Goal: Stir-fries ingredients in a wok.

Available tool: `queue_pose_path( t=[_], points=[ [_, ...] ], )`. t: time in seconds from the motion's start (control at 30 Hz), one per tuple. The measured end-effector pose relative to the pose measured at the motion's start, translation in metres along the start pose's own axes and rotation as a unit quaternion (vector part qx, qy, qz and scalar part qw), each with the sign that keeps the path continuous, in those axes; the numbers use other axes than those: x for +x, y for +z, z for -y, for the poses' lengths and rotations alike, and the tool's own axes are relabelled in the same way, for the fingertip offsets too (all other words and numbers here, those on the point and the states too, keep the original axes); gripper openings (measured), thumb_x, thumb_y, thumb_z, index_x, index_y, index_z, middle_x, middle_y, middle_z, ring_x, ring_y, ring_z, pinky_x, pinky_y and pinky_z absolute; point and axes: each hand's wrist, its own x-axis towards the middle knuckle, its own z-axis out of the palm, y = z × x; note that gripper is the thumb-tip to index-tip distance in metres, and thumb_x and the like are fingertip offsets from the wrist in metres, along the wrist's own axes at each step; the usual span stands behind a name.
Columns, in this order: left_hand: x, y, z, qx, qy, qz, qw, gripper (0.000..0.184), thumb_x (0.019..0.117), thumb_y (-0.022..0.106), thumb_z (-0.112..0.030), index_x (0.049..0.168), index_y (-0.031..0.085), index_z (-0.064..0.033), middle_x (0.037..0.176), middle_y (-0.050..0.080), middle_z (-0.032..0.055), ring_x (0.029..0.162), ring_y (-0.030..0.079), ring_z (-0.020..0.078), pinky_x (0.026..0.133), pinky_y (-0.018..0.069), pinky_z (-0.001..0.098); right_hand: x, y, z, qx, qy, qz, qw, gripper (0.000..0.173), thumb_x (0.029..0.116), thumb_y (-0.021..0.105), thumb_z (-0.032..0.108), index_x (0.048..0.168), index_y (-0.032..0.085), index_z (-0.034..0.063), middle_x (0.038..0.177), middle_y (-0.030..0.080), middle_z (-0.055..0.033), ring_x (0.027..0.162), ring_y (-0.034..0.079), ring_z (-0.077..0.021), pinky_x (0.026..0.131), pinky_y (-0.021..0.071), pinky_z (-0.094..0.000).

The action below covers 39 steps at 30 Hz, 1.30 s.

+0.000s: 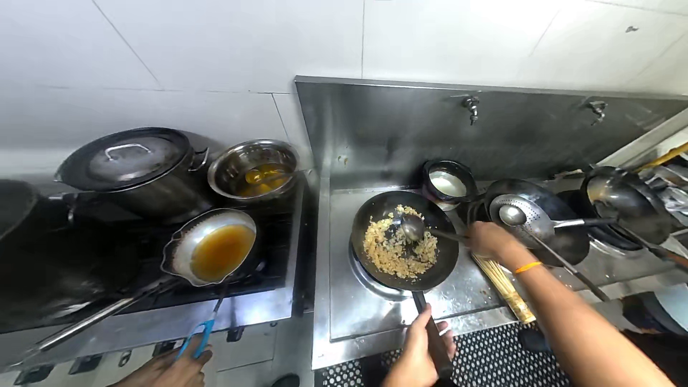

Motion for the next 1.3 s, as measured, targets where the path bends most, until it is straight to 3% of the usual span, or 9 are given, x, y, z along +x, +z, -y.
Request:
queue_pose_path(
  t=[0.07,0.33,0.47,0.57,0.67,0.83,1.03,1.13,1.3],
  points=[
    [0.002,0.019,0.005,0.008,0.007,-0.044,0.999,0.039,0.1025,0.06,-0.044,0.104,0.055,-0.0054,0.073,0.058,0.0089,0.052,0.059,0.0195,0.048,0.0563,0.0352,-0.007,0.033,0.023,0.014,-0.039,-0.022,0.999,0.025,0.0897,0.07,0.04,0.103,0.073,0.019,0.092,0.072,-0.0118,0.083,0.071,-0.0338,0.071,0.0573,-0.0618],
    [-0.073,-0.002,0.044,0.059,0.069,-0.04,0.995,0.012,0.1017,0.055,-0.015,0.111,0.052,-0.008,0.07,0.055,0.0035,0.047,0.055,0.0114,0.042,0.0514,0.0251,-0.134,-0.006,-0.082,-0.059,-0.179,-0.107,0.976,0.016,0.0818,0.077,0.033,0.097,0.074,0.0367,0.077,0.069,0.0036,0.072,0.068,-0.0219,0.059,0.0543,-0.0536],
    [-0.152,0.033,0.093,0.063,0.012,-0.061,0.996,0.011,0.104,0.052,-0.018,0.101,0.055,-0.008,0.07,0.054,0.0019,0.049,0.054,0.0103,0.044,0.0505,0.0244,-0.167,-0.036,-0.154,0.252,-0.189,0.119,0.942,0.03,0.101,0.063,0.008,0.128,0.069,0.0181,0.087,0.073,-0.0079,0.064,0.069,-0.02,0.06,0.0612,-0.0401],
    [-0.111,0.055,0.047,0.004,0.023,-0.033,0.999,0.015,0.1045,0.05,-0.02,0.099,0.053,-0.0066,0.067,0.053,0.002,0.046,0.055,0.0095,0.042,0.0516,0.0217,-0.162,-0.035,-0.176,0.344,-0.151,0.196,0.906,0.029,0.1023,0.061,0.01,0.129,0.07,0.0141,0.088,0.073,-0.0147,0.056,0.063,-0.0232,0.05,0.0549,-0.037],
    [-0.045,0.035,0.027,-0.044,0.065,0.002,0.997,0.012,0.1042,0.051,-0.018,0.103,0.052,-0.0062,0.07,0.053,0.0025,0.047,0.056,0.0089,0.041,0.0518,0.0204,-0.135,0.021,-0.159,0.196,-0.144,0.085,0.966,0.028,0.0945,0.074,0.019,0.122,0.075,0.0229,0.087,0.074,-0.0071,0.064,0.067,-0.0211,0.06,0.0585,-0.0441],
    [-0.107,0.005,0.148,0.08,0.062,-0.04,0.994,0.007,0.1026,0.045,-0.013,0.104,0.052,-0.0103,0.069,0.055,0.0015,0.047,0.053,0.0092,0.043,0.0487,0.0234,-0.126,0.108,-0.148,0.12,-0.151,-0.027,0.981,0.041,0.0883,0.075,0.025,0.129,0.071,0.0314,0.102,0.075,-0.0051,0.091,0.071,-0.0277,0.08,0.0576,-0.0589],
    [-0.095,0.057,0.064,-0.016,0.04,-0.03,0.999,0.025,0.107,0.05,-0.029,0.102,0.054,-0.0053,0.068,0.055,0.0024,0.047,0.057,0.0087,0.042,0.0519,0.0205,-0.132,0.023,-0.168,0.229,-0.131,0.205,0.943,0.034,0.0939,0.073,0.015,0.127,0.073,0.0242,0.079,0.072,-0.0091,0.052,0.059,-0.019,0.051,0.0524,-0.0374],
    [-0.029,0.04,0.037,-0.05,0.086,0.007,0.995,0.015,0.1042,0.051,-0.02,0.104,0.053,-0.0049,0.07,0.054,0.0033,0.047,0.057,0.0093,0.041,0.052,0.0207,-0.102,0.05,-0.149,0.129,-0.124,0.084,0.98,0.034,0.0868,0.076,0.021,0.119,0.076,0.0308,0.085,0.075,-0.0041,0.065,0.067,-0.0203,0.062,0.0573,-0.0461],
    [-0.091,0.008,0.152,0.072,0.089,-0.02,0.993,0.008,0.1032,0.045,-0.013,0.103,0.053,-0.0103,0.07,0.055,0.0007,0.048,0.054,0.0084,0.044,0.0502,0.0226,-0.097,0.125,-0.158,0.145,-0.15,-0.024,0.978,0.047,0.0856,0.077,0.023,0.131,0.07,0.0325,0.104,0.075,-0.0052,0.089,0.071,-0.0263,0.08,0.058,-0.0578]
  ],
)
